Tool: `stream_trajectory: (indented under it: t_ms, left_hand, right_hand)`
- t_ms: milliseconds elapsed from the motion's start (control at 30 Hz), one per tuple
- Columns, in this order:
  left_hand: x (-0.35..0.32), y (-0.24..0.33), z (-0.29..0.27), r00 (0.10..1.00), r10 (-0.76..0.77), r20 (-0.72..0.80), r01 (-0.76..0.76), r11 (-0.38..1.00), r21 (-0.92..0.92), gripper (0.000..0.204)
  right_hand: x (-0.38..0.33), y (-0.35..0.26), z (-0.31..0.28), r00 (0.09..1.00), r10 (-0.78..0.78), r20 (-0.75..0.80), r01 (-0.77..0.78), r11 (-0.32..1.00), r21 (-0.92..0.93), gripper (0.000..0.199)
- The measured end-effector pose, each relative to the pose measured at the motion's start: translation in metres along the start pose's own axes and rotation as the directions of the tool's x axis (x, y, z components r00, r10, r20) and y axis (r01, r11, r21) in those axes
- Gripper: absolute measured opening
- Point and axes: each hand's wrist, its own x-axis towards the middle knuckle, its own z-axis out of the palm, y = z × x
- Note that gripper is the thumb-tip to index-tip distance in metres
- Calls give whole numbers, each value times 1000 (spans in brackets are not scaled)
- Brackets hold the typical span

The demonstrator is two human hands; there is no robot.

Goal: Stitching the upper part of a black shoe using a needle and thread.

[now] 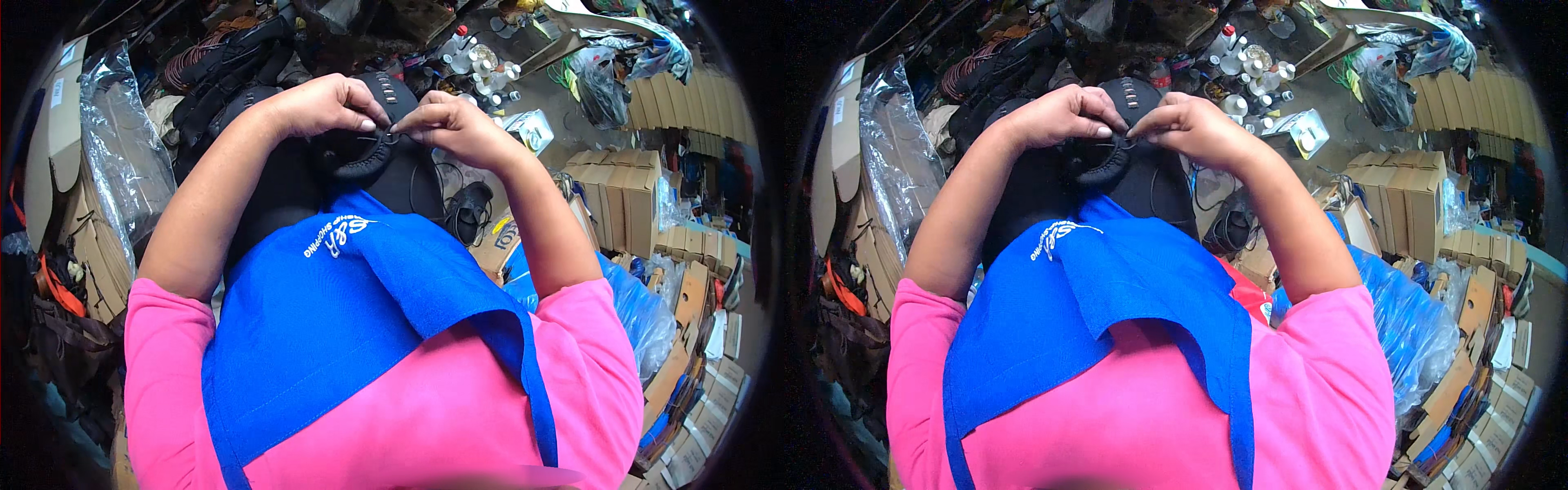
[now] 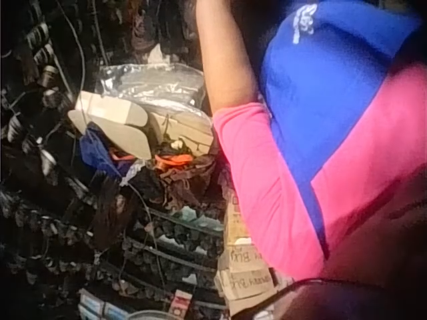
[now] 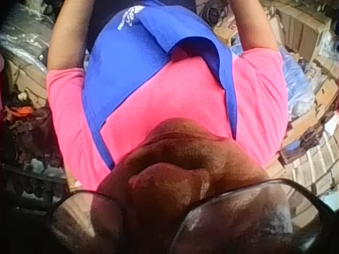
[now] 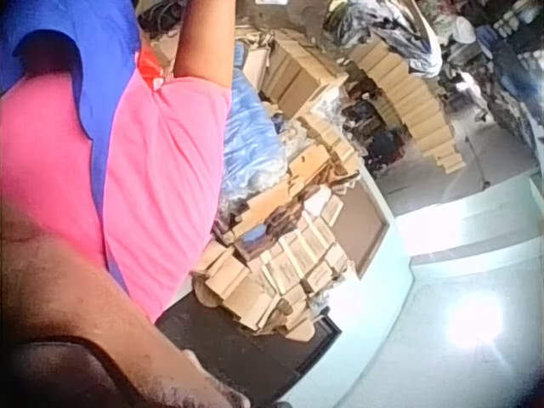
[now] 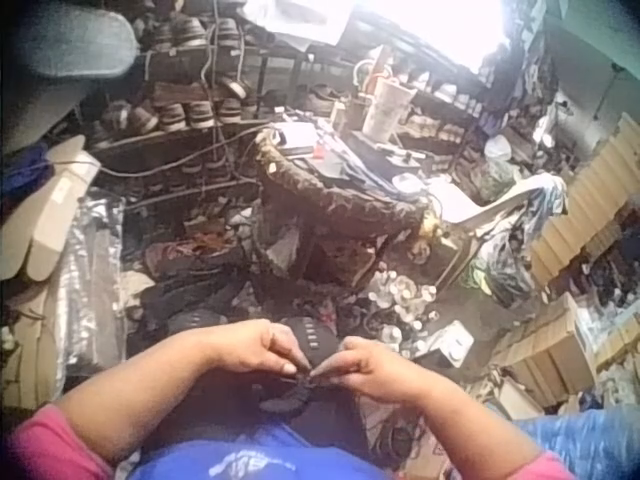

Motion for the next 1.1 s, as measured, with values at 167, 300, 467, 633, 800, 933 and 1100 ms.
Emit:
stream_trajectory:
  t_ms: [167,300,467,633,800,933,1100]
  left_hand:
    - [0,-3,2,999,33,-16,-32,997,67,25]
    - [1,-6,5,998,-28,-48,30,999,45,23]
    - [-12,8,16,922,24,-387,104,946,308,27]
    - [-60,22,-3,821,80,-566,204,884,421,34]
    - [-78,33,32,806,149,-572,207,835,510,20]
    - [-71,24,60,761,193,-620,352,680,643,12]
    - [-58,13,50,784,163,-599,154,884,442,24]
  right_hand:
    - [6,29,6,990,43,135,-91,925,370,22]
    - [7,20,23,993,107,46,-116,869,481,20]
    - [1,1,35,982,43,-186,-1,975,224,14]
    - [-14,-8,36,952,-110,-286,68,986,-152,18]
    - [-26,-17,56,920,-164,-356,39,942,-333,38]
    - [-26,-12,57,939,-72,-337,-30,957,-288,37]
    - [-12,6,31,990,85,-111,-60,975,214,28]
